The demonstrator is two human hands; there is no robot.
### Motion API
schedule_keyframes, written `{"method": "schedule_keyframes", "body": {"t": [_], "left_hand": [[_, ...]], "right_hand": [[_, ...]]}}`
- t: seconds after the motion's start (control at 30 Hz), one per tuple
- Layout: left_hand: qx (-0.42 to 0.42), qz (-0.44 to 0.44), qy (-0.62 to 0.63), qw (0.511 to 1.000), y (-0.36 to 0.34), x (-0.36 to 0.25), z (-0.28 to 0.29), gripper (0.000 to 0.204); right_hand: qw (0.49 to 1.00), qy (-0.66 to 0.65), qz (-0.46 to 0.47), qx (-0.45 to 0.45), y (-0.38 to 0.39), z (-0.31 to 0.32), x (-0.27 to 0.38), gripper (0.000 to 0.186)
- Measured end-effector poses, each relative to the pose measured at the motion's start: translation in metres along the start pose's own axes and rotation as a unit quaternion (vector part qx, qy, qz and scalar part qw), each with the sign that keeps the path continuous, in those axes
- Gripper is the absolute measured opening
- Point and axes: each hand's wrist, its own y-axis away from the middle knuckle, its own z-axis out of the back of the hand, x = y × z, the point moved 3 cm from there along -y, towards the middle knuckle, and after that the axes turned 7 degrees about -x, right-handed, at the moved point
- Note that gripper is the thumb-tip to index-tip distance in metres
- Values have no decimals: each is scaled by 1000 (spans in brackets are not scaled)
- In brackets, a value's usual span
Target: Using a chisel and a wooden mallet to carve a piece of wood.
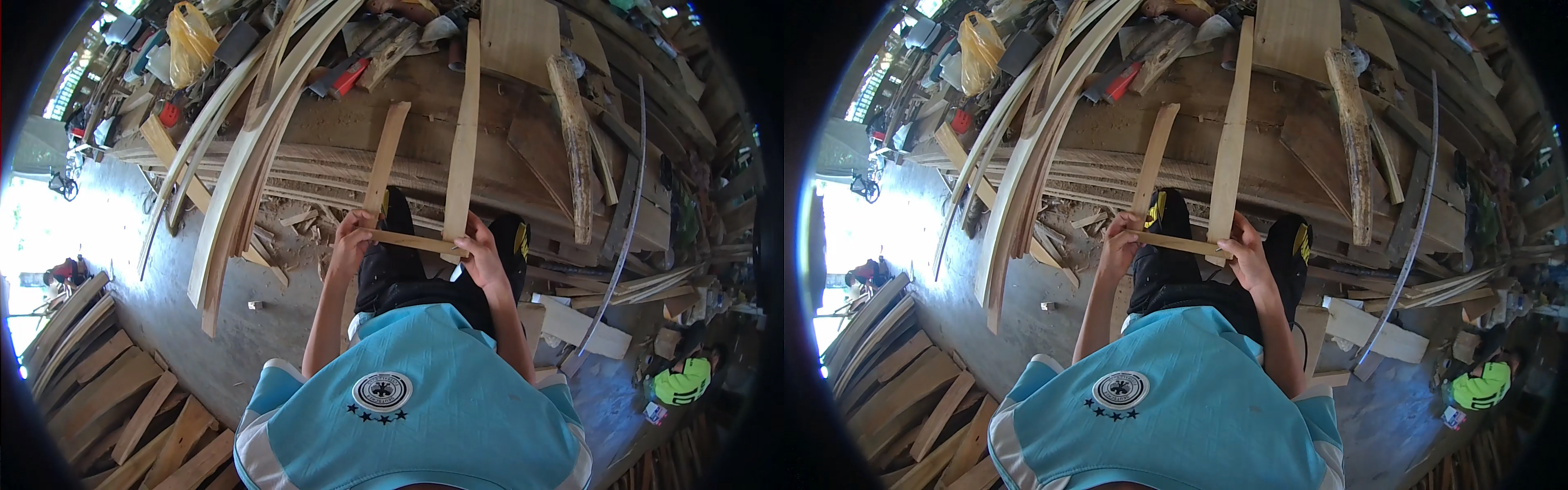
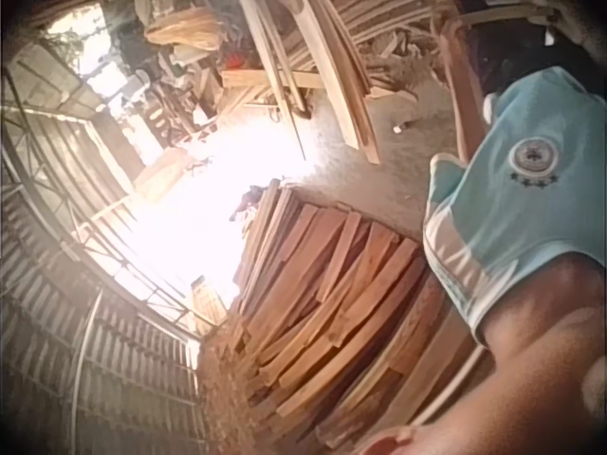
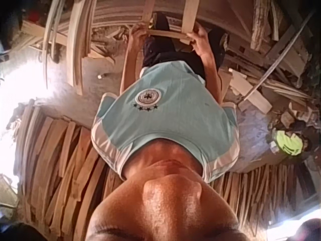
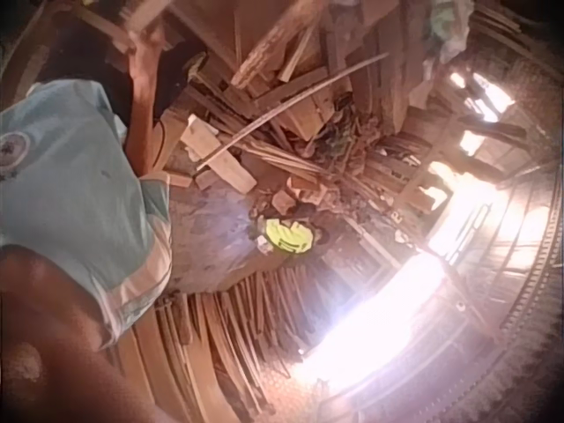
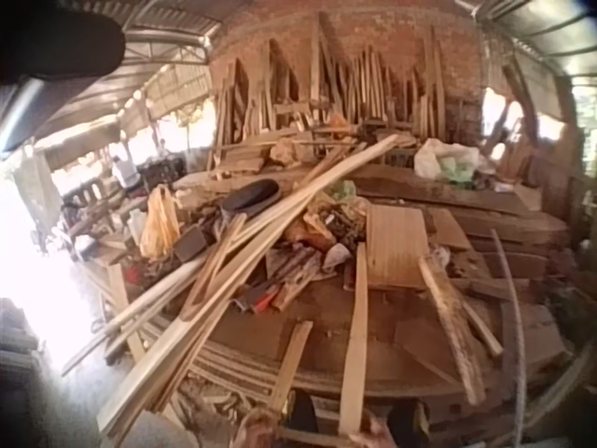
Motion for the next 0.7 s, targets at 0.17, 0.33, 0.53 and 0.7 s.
{"method": "schedule_keyframes", "body": {"t": [0.17,0.33,0.53,0.7], "left_hand": [[-11,-10,57,998,-1,16,-1,43],[-17,23,85,996,0,21,-1,49],[-44,0,109,993,4,25,-3,53],[-44,-9,131,990,6,30,-2,57]], "right_hand": [[999,23,24,13,-2,1,-2,64],[999,27,37,12,-6,5,-2,64],[998,40,41,15,-4,2,2,63],[998,42,47,22,0,3,4,62]]}}
